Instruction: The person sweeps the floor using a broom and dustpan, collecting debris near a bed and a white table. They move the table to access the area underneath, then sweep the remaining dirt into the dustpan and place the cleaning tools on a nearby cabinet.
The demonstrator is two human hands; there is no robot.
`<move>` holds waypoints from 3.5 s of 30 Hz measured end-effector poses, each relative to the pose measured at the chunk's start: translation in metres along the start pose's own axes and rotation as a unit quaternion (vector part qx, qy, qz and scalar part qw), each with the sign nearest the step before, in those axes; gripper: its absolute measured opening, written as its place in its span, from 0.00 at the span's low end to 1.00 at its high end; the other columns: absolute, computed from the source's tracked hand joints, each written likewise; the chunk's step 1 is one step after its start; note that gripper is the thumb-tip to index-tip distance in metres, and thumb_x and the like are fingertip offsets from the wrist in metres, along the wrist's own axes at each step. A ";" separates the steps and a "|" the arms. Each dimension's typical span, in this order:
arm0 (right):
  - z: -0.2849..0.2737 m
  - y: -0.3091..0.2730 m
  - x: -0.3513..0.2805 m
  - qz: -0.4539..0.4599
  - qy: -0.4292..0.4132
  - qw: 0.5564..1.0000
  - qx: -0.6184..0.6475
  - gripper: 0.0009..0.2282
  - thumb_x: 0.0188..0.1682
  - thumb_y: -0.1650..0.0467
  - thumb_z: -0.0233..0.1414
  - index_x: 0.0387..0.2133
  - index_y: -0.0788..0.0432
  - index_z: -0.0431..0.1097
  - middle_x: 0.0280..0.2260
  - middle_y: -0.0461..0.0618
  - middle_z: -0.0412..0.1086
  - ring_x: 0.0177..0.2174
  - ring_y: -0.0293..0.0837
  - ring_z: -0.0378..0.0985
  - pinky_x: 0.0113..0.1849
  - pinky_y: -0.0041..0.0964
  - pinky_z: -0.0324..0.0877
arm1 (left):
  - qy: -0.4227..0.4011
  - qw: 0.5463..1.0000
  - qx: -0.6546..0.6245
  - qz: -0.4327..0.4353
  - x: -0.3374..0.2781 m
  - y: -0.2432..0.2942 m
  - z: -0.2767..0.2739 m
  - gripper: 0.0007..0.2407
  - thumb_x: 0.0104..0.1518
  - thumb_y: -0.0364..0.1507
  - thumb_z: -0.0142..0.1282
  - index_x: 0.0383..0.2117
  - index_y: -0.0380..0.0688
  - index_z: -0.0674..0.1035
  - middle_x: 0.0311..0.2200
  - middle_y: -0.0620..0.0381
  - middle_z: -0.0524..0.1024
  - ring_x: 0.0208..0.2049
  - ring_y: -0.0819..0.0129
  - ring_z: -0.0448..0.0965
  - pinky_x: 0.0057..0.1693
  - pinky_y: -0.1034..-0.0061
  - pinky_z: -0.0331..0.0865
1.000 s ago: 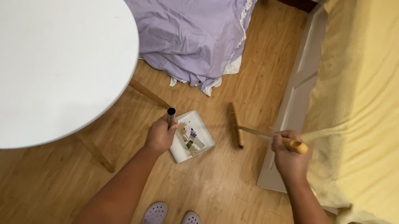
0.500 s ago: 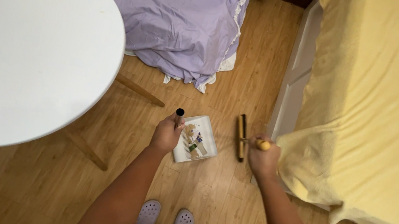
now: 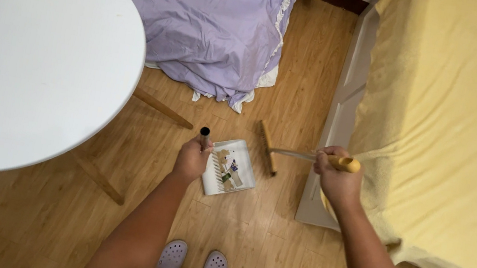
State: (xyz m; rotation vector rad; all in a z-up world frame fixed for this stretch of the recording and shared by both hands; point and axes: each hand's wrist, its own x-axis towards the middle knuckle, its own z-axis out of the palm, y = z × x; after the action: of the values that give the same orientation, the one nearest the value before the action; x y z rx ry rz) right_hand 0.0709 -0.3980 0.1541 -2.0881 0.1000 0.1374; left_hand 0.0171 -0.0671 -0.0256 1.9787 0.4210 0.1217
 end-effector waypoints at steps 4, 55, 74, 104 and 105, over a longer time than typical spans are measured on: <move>-0.006 0.006 -0.001 -0.066 0.012 0.996 -0.060 0.06 0.51 0.71 0.56 0.34 0.63 0.76 0.24 0.53 0.75 0.24 0.41 0.77 0.29 0.35 0.72 | 0.011 0.999 0.033 -0.021 -0.005 0.024 -0.019 0.05 0.58 0.25 0.59 0.38 0.41 0.79 0.36 0.49 0.83 0.40 0.56 0.84 0.48 0.67 0.74; 0.119 -0.050 0.053 -0.047 -0.164 0.985 0.020 0.05 0.48 0.70 0.57 0.30 0.60 0.75 0.25 0.49 0.77 0.26 0.40 0.79 0.30 0.38 0.75 | 0.089 0.993 0.043 -0.071 -0.004 -0.026 -0.109 0.07 0.59 0.29 0.60 0.37 0.39 0.78 0.36 0.46 0.81 0.39 0.53 0.83 0.46 0.64 0.74; 0.152 -0.029 0.009 -0.078 -0.159 0.984 -0.004 0.06 0.49 0.70 0.57 0.32 0.62 0.75 0.25 0.50 0.76 0.26 0.40 0.79 0.30 0.35 0.74 | 0.101 0.993 0.052 -0.001 -0.011 -0.064 -0.090 0.10 0.56 0.30 0.60 0.41 0.41 0.79 0.40 0.45 0.80 0.42 0.49 0.81 0.48 0.61 0.73; 0.116 -0.176 -0.098 -0.102 -0.112 0.985 -0.082 0.09 0.49 0.67 0.59 0.30 0.63 0.74 0.20 0.49 0.74 0.21 0.37 0.77 0.25 0.35 0.72 | 0.127 0.986 -0.042 -0.103 -0.081 -0.085 -0.169 0.05 0.59 0.29 0.60 0.35 0.42 0.80 0.31 0.54 0.83 0.33 0.65 0.83 0.43 0.70 0.75; 0.126 -0.180 -0.105 -0.107 -0.105 0.984 -0.094 0.09 0.49 0.67 0.59 0.31 0.62 0.75 0.20 0.50 0.75 0.21 0.38 0.78 0.26 0.36 0.72 | 0.114 0.987 -0.023 -0.112 -0.082 -0.084 -0.175 0.05 0.59 0.29 0.60 0.35 0.42 0.80 0.31 0.53 0.83 0.33 0.64 0.83 0.43 0.69 0.75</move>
State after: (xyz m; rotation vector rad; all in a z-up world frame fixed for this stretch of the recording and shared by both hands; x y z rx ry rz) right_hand -0.0175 -0.1974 0.2613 -2.2415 -0.2750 0.2427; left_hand -0.1270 0.0861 -0.0163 1.8651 0.7798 0.2129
